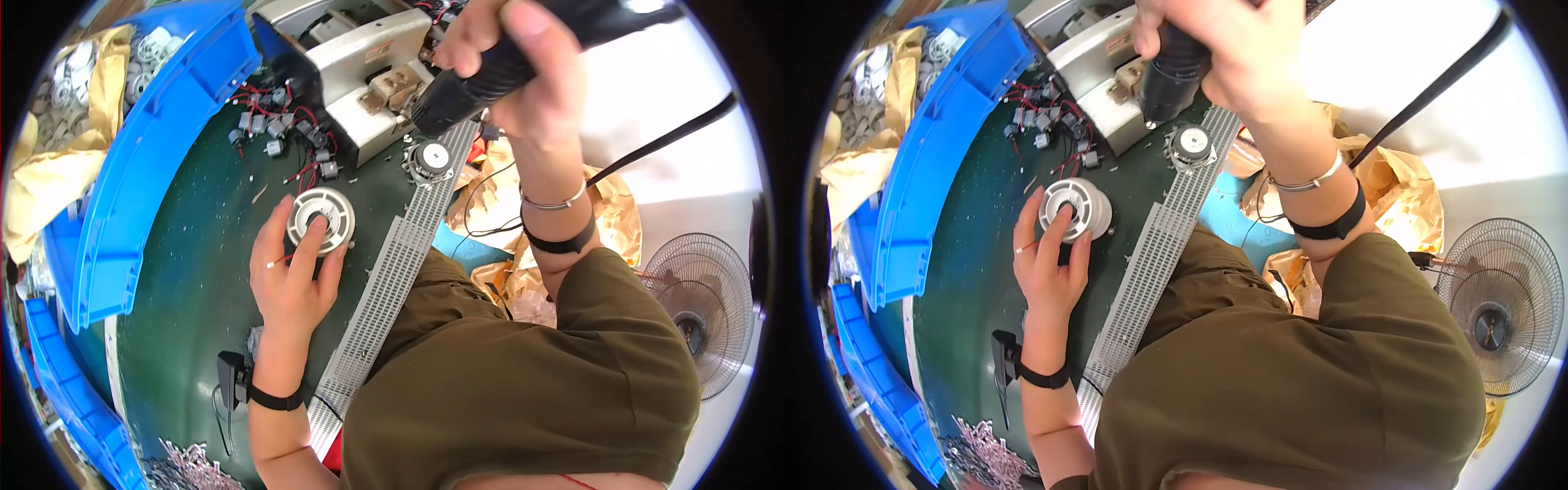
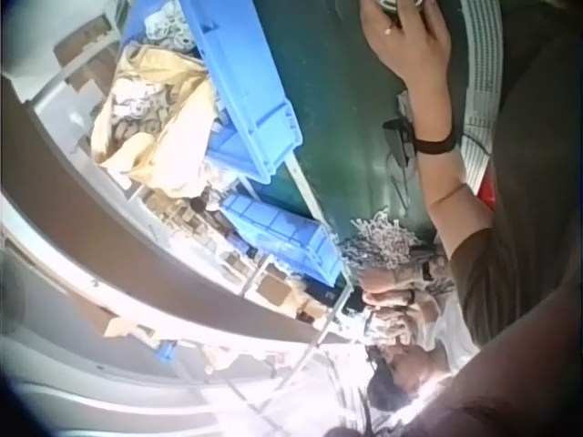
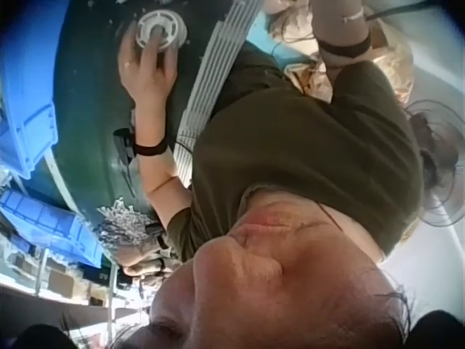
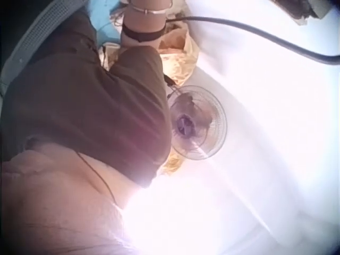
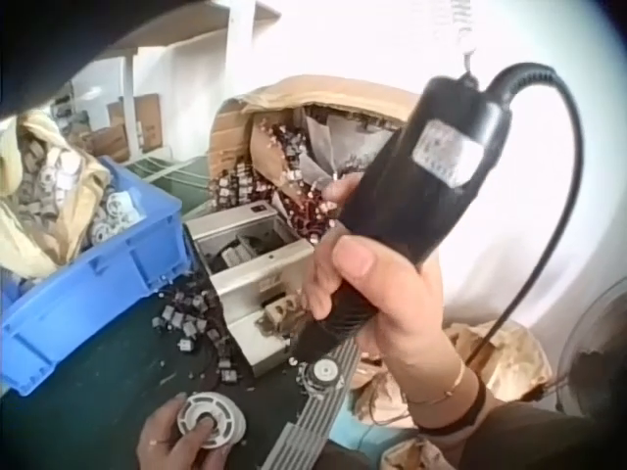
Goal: Assembling electronic components using an electric screwdriver on a factory workbench.
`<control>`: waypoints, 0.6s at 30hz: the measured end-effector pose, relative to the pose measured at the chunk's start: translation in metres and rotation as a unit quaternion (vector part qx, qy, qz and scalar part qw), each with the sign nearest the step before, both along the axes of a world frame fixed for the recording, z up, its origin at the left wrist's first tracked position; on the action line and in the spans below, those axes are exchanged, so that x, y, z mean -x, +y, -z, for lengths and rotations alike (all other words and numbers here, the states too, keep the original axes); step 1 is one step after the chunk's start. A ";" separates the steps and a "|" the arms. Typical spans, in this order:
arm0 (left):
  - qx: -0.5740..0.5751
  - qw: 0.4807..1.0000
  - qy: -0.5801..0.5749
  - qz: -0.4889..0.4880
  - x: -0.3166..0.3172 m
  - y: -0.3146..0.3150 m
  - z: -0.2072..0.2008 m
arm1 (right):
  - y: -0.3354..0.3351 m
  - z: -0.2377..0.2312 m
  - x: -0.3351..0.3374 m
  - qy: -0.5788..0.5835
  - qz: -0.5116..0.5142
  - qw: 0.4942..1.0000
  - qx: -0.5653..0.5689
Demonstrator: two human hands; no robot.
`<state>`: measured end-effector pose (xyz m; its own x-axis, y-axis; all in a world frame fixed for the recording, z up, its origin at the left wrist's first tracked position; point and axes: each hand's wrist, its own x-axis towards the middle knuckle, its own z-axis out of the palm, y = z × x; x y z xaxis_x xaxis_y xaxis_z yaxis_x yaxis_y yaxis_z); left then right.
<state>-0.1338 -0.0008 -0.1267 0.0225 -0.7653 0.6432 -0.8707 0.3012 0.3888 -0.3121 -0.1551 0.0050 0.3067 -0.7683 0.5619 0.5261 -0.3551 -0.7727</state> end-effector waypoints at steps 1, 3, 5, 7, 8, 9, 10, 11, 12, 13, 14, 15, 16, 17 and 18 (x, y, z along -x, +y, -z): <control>0.006 1.000 0.003 0.002 0.001 -0.001 -0.001 | 0.004 -0.005 -0.005 -0.046 -0.054 0.997 -0.026; 0.014 1.000 0.015 0.004 0.001 -0.001 -0.002 | 0.023 -0.028 -0.018 0.059 -0.052 0.997 -0.006; 0.015 1.000 0.019 0.002 0.001 -0.001 0.001 | 0.033 -0.033 -0.032 0.073 -0.058 0.995 -0.019; 0.018 0.999 0.030 0.004 0.001 -0.001 0.002 | 0.036 -0.031 -0.044 0.072 -0.105 0.991 -0.038; 0.018 0.999 0.031 -0.002 0.002 -0.002 0.002 | 0.036 -0.030 -0.048 0.073 -0.128 0.988 -0.047; 0.022 1.000 0.021 -0.001 0.002 -0.003 0.001 | 0.036 -0.029 -0.050 0.075 -0.151 0.984 -0.056; 0.026 1.000 0.010 0.001 0.002 -0.004 0.001 | 0.035 -0.028 -0.052 0.077 -0.156 0.983 -0.055; 0.032 0.999 0.014 0.006 0.002 -0.004 0.003 | 0.035 -0.025 -0.053 0.068 -0.157 0.984 -0.056; 0.031 0.999 0.017 0.004 0.002 -0.004 0.003 | 0.035 -0.023 -0.054 0.059 -0.157 0.984 -0.056; 0.032 0.999 0.011 0.003 0.001 -0.003 0.002 | 0.036 -0.022 -0.055 0.061 -0.158 0.984 -0.057; 0.032 0.999 0.004 0.002 0.001 -0.002 0.001 | 0.037 -0.022 -0.057 0.062 -0.156 0.984 -0.061; 0.031 1.000 0.006 0.000 0.001 -0.001 0.002 | 0.038 -0.021 -0.058 0.062 -0.154 0.984 -0.065; 0.031 0.999 0.011 0.000 0.001 0.000 0.003 | 0.039 -0.020 -0.059 0.063 -0.156 0.984 -0.067; 0.033 0.999 0.015 0.001 0.000 -0.001 0.003 | 0.039 -0.018 -0.060 0.056 -0.157 0.984 -0.071; 0.032 0.999 0.016 0.000 0.001 -0.001 0.004 | 0.038 -0.017 -0.060 0.048 -0.158 0.983 -0.075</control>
